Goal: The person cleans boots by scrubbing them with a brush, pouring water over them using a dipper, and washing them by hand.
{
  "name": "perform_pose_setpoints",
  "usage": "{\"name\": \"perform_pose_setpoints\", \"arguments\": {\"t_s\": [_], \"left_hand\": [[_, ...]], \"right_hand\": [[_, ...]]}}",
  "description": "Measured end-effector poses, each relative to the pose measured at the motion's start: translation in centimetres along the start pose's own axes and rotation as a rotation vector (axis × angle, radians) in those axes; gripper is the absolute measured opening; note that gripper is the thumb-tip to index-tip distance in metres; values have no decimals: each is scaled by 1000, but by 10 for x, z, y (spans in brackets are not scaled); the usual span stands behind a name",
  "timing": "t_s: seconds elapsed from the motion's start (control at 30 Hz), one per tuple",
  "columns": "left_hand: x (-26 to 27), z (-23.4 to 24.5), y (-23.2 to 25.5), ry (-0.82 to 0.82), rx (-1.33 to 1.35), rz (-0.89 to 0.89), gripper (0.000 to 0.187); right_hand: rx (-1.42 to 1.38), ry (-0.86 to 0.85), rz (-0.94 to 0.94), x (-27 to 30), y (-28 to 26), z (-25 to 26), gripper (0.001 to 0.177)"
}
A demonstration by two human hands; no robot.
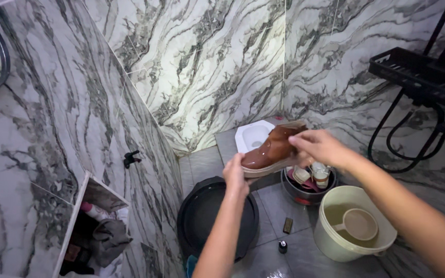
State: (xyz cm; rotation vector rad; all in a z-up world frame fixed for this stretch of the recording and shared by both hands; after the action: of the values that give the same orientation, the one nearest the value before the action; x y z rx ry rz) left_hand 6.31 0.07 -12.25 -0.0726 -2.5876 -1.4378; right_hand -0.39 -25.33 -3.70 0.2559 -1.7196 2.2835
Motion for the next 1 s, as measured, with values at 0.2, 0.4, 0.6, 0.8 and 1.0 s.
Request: {"name": "perform_pose_setpoints", "arguments": {"t_s": [0.2,0.4,0.6,0.8,1.0], "left_hand": [[3,-10,-1,-58,-2,-103,33],[22,-36,41,-191,-198,-540,27],[99,-75,96,-288,-549,-890,26],[135,-85,127,-355,-614,-1349,30],[152,-88,131,-365,-665,-1616,31]], "right_hand": [[314,32,274,36,-48,7,39],[1033,444,610,96,-110,-7,63],[850,101,303,57,-97,17,29],[165,-224,451,44,-69,40,23],[-59,54,476,30,-25,54,17]]}}
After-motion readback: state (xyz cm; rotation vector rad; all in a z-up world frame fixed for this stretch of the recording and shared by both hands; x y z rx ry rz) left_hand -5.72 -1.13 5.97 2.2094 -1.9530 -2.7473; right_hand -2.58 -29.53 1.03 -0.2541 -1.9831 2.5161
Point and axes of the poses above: each hand's wrist, its own x-axis away from the middle knuckle, its own z-axis out of the back of the hand, y = z × x, the point moved 4 cm from there along -x, towards the middle knuckle, and after that the axes turned 11 degrees about -z, right-handed, at the moved point
